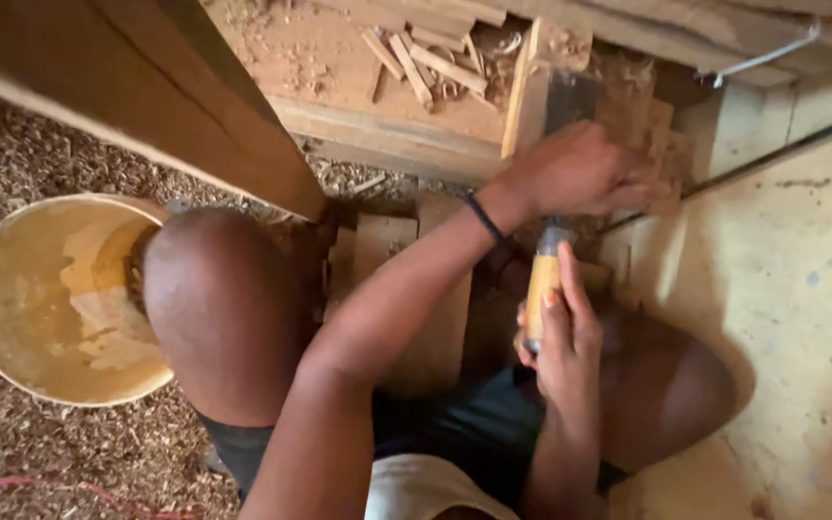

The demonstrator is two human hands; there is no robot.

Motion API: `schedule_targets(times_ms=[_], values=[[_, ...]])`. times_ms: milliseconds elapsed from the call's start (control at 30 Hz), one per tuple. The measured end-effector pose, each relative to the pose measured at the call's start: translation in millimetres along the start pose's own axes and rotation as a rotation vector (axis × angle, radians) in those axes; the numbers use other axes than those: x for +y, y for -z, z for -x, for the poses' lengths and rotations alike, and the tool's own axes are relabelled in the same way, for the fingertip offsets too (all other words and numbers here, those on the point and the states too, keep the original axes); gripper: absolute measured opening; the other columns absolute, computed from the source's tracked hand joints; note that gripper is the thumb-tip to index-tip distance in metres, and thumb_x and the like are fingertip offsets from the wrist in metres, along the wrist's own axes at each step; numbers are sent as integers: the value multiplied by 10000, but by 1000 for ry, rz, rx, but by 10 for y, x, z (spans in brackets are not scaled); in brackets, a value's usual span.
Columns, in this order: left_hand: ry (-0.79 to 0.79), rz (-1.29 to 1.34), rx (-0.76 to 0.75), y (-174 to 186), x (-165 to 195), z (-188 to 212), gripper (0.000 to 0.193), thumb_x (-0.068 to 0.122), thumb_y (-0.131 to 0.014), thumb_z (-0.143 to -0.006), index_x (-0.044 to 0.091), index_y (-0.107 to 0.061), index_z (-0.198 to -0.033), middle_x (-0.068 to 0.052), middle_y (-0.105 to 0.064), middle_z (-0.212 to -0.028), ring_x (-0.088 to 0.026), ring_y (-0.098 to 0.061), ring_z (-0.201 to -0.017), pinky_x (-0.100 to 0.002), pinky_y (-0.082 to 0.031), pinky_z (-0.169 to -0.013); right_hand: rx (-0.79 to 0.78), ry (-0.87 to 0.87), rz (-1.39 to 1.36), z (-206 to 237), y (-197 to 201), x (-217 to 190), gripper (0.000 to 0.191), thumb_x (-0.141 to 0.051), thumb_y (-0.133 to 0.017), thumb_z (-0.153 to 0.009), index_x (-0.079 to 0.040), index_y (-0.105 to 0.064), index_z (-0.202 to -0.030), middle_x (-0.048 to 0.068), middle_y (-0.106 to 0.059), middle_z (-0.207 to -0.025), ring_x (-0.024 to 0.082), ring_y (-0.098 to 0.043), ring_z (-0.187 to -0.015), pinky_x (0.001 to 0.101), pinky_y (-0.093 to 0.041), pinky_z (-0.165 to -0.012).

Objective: The person works on wood with a chisel, scraping small wood pieces and adjusting segments manually while surrounded by wood shavings.

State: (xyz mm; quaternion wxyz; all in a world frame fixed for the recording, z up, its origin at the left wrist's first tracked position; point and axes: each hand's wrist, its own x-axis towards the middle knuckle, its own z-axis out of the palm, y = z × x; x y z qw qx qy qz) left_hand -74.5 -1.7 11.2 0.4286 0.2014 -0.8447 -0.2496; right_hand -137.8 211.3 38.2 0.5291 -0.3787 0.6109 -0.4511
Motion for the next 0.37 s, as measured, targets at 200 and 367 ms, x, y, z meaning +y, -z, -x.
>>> schedule_targets(times_ms=[200,367], values=[[26,-184,62,-76,98,153,394,436,-651,-991,120,-673,-756,-111,-678,-667,-338,-652,-555,-474,-505,-524,58,79,-121,-5,167,346,580,-305,-511,-1073,-137,-396,-1617,103,-596,-821,95,-467,-482,221,-392,-379],[-38,-267,198,103,219,359,324,396,-671,-1006,128,-679,-824,-85,-674,-691,-250,-653,-561,-417,-524,-556,85,190,-311,-192,443,555,632,-353,-568,-1088,-94,-399,-1639,156,-648,-1006,105,-511,-550,214,-371,-380]])
